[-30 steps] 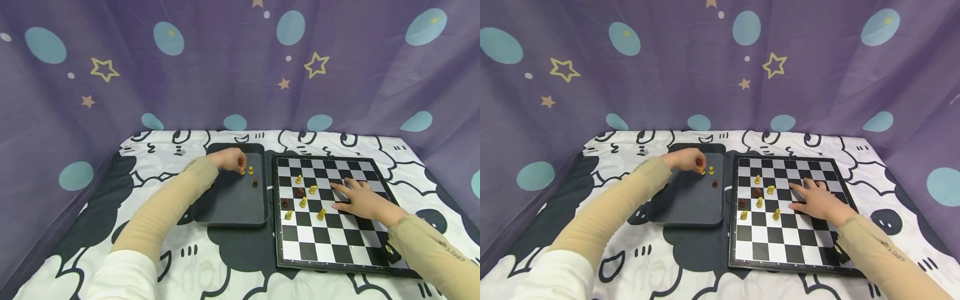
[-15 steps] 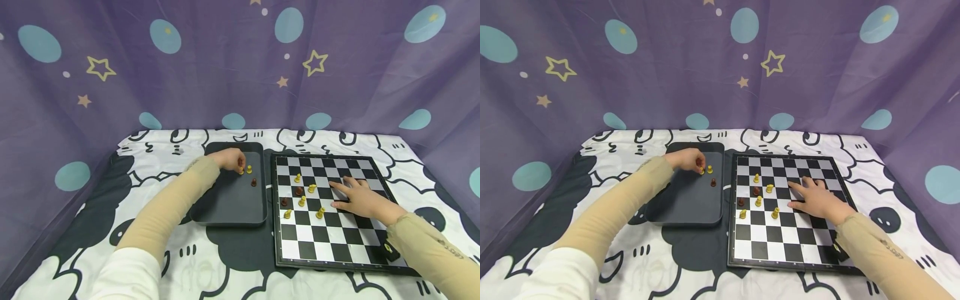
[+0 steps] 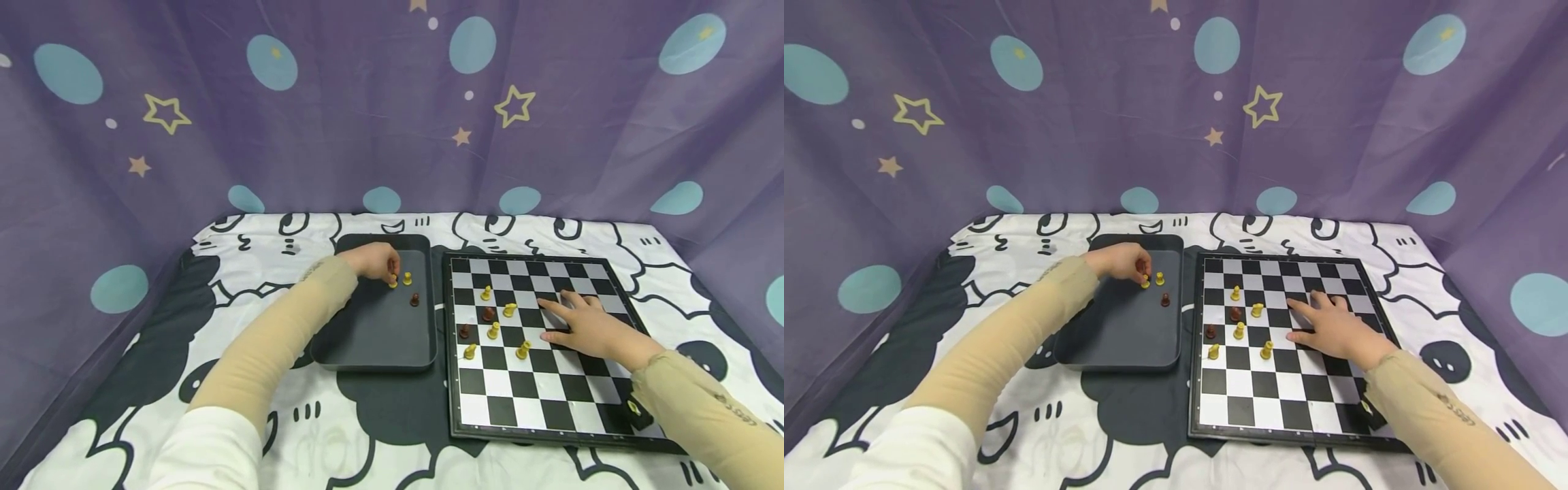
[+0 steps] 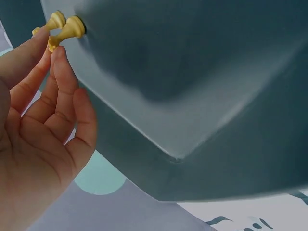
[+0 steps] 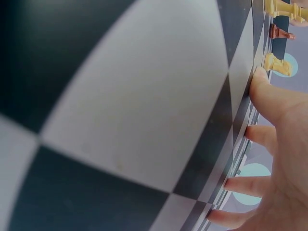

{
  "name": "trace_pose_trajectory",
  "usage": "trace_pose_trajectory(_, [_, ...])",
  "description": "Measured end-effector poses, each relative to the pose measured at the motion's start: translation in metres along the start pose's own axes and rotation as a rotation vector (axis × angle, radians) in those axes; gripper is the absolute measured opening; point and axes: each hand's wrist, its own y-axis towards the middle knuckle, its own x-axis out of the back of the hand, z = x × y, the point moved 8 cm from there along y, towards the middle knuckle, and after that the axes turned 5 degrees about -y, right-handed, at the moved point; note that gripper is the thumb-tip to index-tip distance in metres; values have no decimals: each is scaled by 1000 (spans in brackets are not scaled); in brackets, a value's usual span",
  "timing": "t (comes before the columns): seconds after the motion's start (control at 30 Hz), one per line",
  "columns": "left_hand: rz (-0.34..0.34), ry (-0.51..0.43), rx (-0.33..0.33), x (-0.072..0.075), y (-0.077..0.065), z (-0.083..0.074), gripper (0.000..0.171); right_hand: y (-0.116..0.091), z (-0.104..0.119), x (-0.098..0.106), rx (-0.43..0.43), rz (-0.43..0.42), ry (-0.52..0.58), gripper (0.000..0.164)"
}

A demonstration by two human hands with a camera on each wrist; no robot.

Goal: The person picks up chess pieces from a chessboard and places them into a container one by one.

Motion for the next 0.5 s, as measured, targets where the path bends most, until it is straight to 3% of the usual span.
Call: trace_pose_trajectory(0.5, [-33,-38,6,12,-10,-1,14,-1,2,1,-1,7,3,76])
